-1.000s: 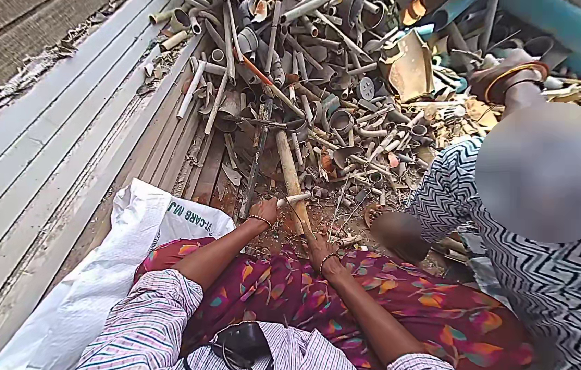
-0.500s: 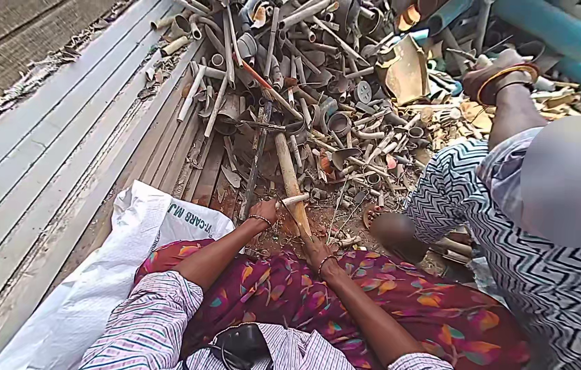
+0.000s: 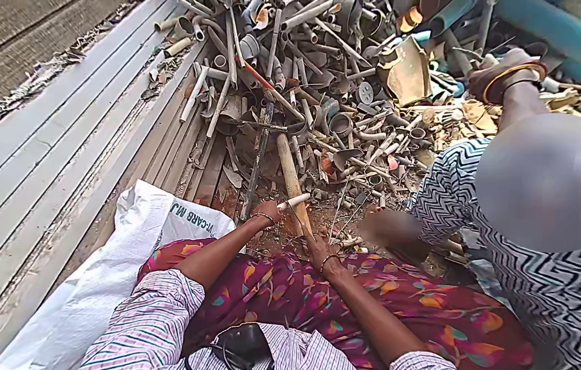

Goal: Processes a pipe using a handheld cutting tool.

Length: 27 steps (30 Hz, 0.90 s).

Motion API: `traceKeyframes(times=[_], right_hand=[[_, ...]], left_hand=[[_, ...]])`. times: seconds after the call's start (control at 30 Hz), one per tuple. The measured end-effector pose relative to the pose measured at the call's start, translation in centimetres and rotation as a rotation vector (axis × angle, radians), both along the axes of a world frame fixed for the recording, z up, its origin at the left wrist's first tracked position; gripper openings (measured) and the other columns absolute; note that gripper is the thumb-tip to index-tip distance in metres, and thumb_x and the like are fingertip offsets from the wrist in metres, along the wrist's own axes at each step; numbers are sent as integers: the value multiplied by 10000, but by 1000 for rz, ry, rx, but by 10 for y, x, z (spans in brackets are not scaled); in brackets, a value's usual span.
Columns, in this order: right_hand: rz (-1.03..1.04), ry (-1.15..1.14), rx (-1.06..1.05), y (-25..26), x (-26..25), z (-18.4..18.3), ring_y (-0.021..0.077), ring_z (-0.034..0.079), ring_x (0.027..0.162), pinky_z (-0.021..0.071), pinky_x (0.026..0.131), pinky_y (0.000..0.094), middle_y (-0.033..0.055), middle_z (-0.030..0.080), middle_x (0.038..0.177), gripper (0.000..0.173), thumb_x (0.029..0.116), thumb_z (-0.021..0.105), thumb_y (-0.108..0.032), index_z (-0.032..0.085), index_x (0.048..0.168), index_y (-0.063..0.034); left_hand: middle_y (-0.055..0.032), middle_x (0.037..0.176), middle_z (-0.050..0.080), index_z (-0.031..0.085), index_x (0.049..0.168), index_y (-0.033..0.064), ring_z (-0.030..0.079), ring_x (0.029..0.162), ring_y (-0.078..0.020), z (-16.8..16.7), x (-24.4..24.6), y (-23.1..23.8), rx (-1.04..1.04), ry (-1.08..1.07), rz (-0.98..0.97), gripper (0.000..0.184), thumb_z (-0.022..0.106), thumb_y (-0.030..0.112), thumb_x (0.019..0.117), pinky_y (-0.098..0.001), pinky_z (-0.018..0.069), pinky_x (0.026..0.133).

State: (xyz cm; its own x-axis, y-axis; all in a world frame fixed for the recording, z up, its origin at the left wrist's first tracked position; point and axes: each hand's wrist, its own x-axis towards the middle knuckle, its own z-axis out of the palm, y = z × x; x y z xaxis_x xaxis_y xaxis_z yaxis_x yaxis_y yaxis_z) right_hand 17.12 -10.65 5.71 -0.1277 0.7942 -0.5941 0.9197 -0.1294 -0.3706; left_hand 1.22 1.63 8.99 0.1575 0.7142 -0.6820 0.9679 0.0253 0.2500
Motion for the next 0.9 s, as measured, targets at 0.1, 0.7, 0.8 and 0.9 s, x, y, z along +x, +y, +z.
traceKeyframes(times=[0.1, 0.7, 0.8, 0.9], right_hand=[[-58, -17, -1, 4, 3, -6, 463, 596, 1242, 457, 1044, 577, 289, 493, 1485, 716, 1073, 485, -153, 94, 1671, -207], [-136, -72, -71, 10, 10, -6, 457, 555, 1308, 454, 1063, 570, 289, 484, 1495, 697, 1070, 504, -203, 141, 1665, -193], [-72, -36, -40, 7, 6, -4, 475, 550, 1297, 441, 1066, 578, 298, 464, 1504, 692, 1068, 486, -141, 141, 1667, -187], [-61, -14, -4, 5, 2, -9, 470, 572, 1273, 447, 1056, 583, 293, 510, 1467, 683, 1060, 494, -139, 175, 1663, -185]], left_hand=[[-324, 1291, 605, 599, 1264, -106, 576, 1260, -444, -5, -2, -2, -4, -13, 13, 423, 406, 240, 1114, -595, 426, 1058], [-314, 1305, 605, 588, 1290, -90, 575, 1270, -439, -4, 0, -5, 28, 8, -3, 407, 426, 237, 1109, -603, 433, 1056], [-308, 1317, 599, 577, 1302, -87, 568, 1281, -434, 4, 3, -5, 27, 15, -11, 404, 428, 235, 1107, -601, 427, 1064], [-307, 1336, 590, 578, 1308, -85, 559, 1295, -432, 5, 3, -4, 4, 30, -9, 413, 415, 239, 1111, -595, 421, 1074]])
